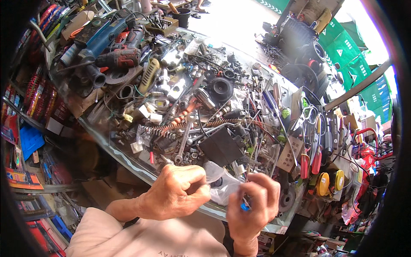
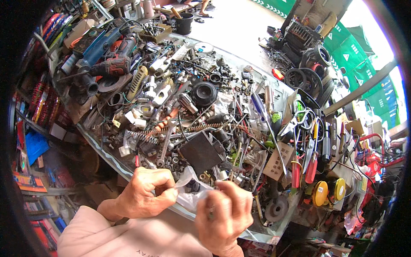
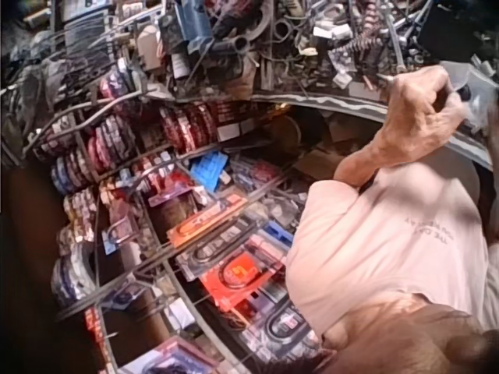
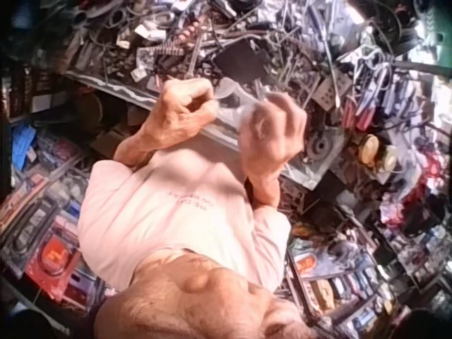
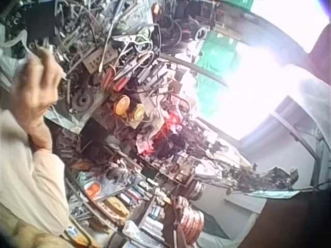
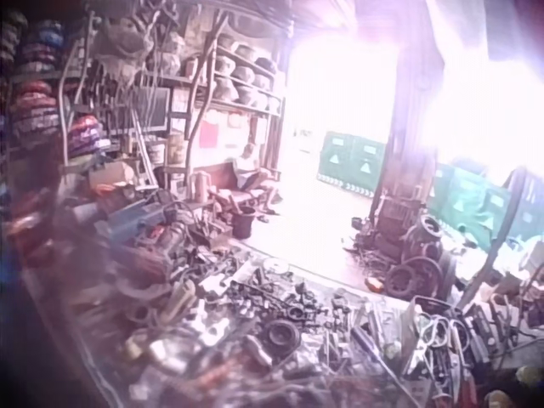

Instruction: The person uses a wrench to tighten a bolt on a small mechanical component held in their left hand. They then place the component into a small plastic bag and seal it. The person is working at a cluttered workbench in a workshop environment.

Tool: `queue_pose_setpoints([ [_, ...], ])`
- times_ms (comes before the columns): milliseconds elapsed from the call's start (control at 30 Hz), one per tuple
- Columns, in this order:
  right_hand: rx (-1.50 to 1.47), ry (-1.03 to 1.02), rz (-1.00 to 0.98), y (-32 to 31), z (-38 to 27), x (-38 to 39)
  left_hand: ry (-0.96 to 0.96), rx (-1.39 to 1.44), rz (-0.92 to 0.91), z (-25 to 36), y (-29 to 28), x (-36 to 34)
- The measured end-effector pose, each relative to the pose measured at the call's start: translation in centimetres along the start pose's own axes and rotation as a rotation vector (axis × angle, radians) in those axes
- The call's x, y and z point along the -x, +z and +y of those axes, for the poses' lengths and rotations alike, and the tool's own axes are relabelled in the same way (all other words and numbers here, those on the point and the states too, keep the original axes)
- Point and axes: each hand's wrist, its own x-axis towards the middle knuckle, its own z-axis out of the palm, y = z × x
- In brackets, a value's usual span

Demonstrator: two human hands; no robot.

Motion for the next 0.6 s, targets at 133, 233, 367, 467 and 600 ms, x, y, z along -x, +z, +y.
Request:
queue_pose_setpoints([
  [133,-0.065,-0.171,-0.285,-1.4,-2.2,-1.5,0.045,0.031,0.010,-0.2,1.0,-0.3],
  [233,0.106,-0.175,-0.440,-1.6,-1.8,-2.5,0.102,-0.009,-0.007,-0.3,1.3,0.0],
  [367,0.124,-0.161,-0.651,-1.0,0.8,-1.4,0.211,-0.195,0.047,-0.5,2.4,0.2],
  [467,0.159,-0.142,-0.653,-0.6,1.0,-1.7,0.133,-0.038,0.105,-0.9,2.3,0.3],
  [600,0.089,-0.068,-0.570,-0.4,1.8,-2.4,-0.128,0.130,0.202,-2.1,1.8,1.3],
])
